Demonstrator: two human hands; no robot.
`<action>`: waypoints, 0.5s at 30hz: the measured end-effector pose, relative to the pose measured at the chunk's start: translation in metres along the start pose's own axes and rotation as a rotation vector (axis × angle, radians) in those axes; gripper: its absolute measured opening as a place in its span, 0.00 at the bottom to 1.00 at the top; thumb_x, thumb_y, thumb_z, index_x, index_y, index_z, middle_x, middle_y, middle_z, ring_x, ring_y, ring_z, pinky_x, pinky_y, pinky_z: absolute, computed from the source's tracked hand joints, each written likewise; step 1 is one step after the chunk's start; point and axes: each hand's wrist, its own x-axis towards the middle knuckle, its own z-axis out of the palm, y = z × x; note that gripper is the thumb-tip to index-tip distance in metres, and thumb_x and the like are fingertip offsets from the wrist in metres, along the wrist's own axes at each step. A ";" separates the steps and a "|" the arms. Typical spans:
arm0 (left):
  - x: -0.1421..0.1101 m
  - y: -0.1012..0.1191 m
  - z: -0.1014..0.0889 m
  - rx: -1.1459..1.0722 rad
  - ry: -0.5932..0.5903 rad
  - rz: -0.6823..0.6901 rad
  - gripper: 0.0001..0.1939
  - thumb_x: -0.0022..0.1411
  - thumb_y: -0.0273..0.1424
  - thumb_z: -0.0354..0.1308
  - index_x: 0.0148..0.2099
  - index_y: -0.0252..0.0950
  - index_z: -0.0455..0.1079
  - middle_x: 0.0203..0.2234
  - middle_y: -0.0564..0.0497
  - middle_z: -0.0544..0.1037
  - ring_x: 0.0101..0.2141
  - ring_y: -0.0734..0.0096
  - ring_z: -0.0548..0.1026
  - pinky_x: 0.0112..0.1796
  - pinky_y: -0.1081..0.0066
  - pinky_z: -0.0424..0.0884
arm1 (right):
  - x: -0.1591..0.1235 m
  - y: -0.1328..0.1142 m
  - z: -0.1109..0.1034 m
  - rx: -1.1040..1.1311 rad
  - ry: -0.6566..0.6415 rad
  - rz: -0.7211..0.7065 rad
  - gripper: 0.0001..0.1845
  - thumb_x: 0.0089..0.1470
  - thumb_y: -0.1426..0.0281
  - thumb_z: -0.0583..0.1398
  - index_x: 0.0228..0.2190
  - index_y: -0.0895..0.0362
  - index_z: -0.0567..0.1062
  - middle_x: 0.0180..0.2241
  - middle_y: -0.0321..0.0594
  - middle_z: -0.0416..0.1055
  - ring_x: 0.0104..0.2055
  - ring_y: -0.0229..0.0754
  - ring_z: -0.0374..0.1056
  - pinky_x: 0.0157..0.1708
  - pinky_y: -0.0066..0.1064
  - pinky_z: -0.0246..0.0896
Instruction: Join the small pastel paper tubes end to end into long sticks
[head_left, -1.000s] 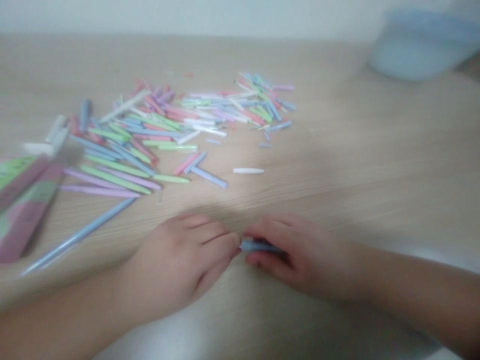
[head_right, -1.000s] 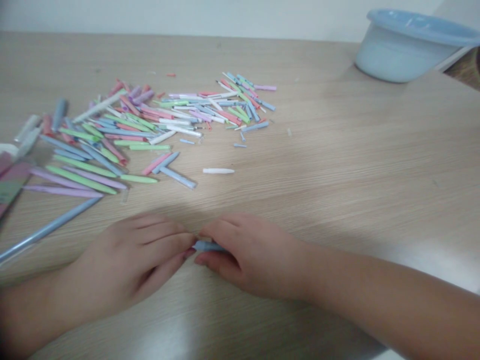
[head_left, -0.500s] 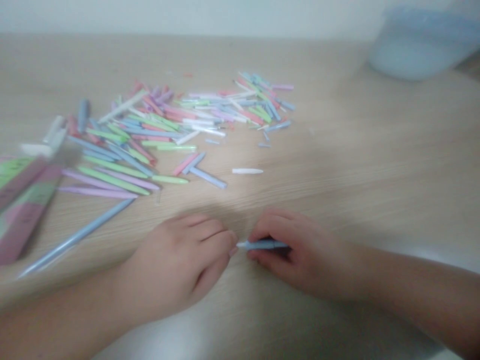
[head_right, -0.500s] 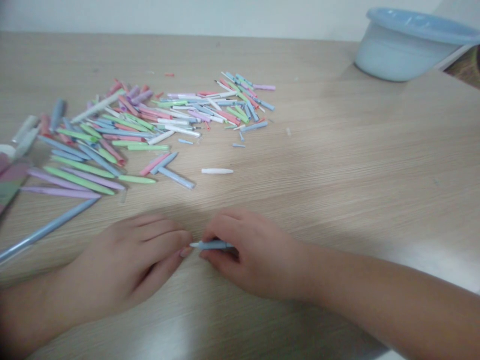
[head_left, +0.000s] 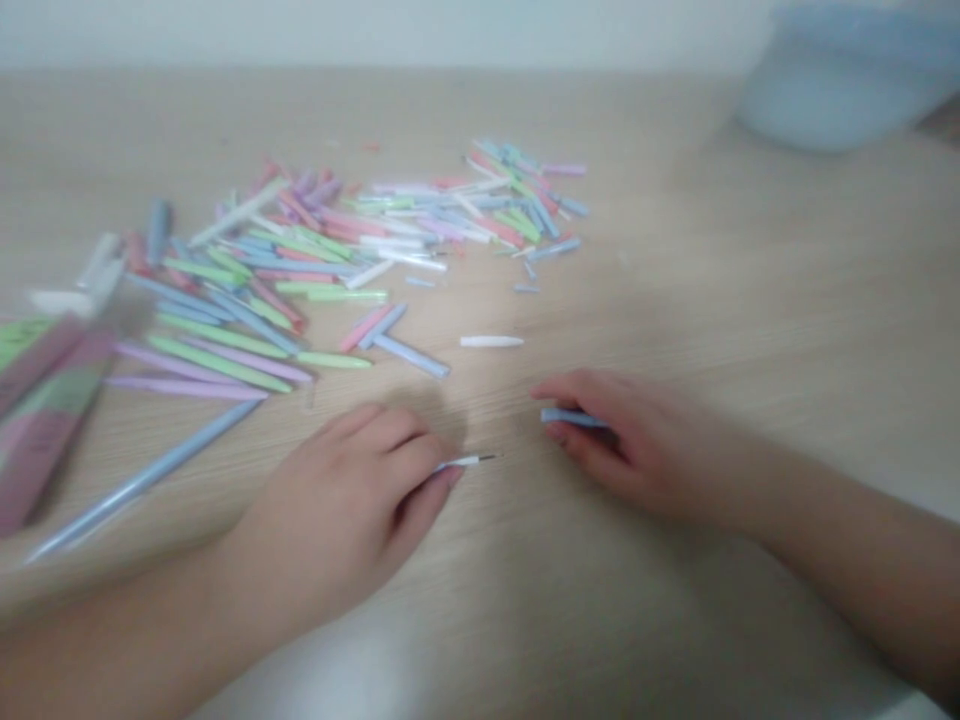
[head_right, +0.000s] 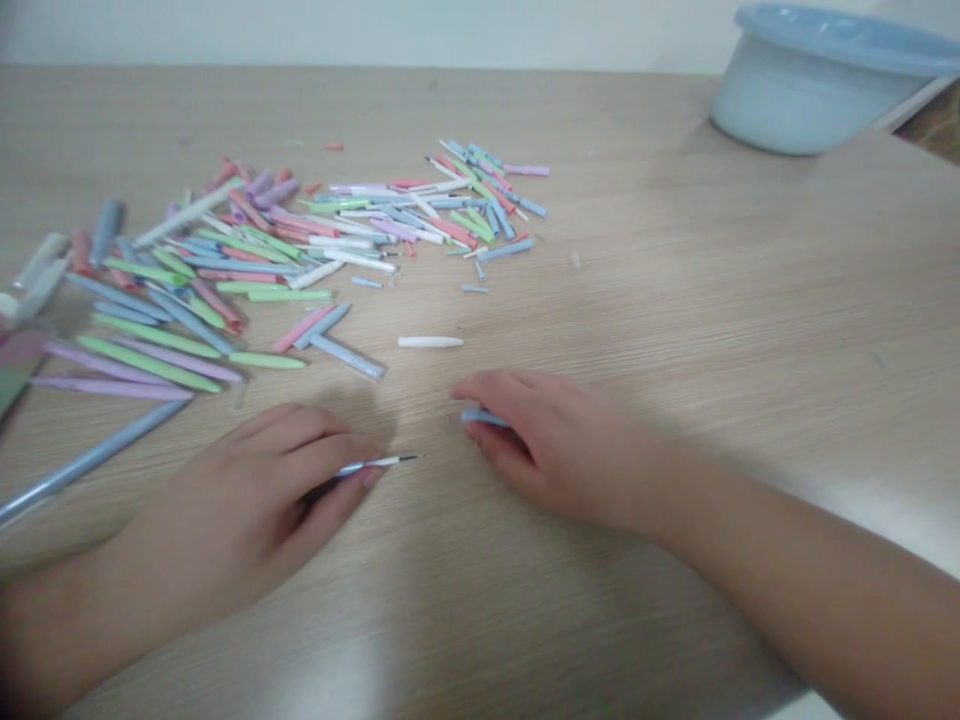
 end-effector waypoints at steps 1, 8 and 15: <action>0.000 0.000 0.000 0.002 0.004 -0.003 0.13 0.75 0.37 0.54 0.47 0.40 0.78 0.38 0.47 0.78 0.41 0.57 0.75 0.45 0.57 0.72 | 0.001 -0.002 0.002 0.003 -0.010 -0.008 0.15 0.71 0.66 0.56 0.56 0.55 0.73 0.49 0.46 0.80 0.49 0.49 0.77 0.49 0.40 0.70; 0.000 -0.002 0.003 -0.013 0.041 -0.038 0.15 0.74 0.41 0.57 0.54 0.38 0.75 0.44 0.45 0.80 0.46 0.53 0.77 0.49 0.53 0.73 | 0.006 -0.005 0.003 0.034 -0.064 -0.009 0.15 0.70 0.69 0.56 0.54 0.56 0.76 0.50 0.49 0.79 0.51 0.51 0.76 0.52 0.45 0.72; -0.016 0.015 -0.010 0.080 0.256 0.246 0.08 0.70 0.34 0.64 0.50 0.39 0.71 0.37 0.49 0.81 0.36 0.59 0.77 0.41 0.59 0.72 | -0.004 -0.018 0.000 0.126 0.006 -0.069 0.13 0.71 0.69 0.58 0.54 0.54 0.74 0.44 0.42 0.78 0.45 0.44 0.76 0.45 0.35 0.71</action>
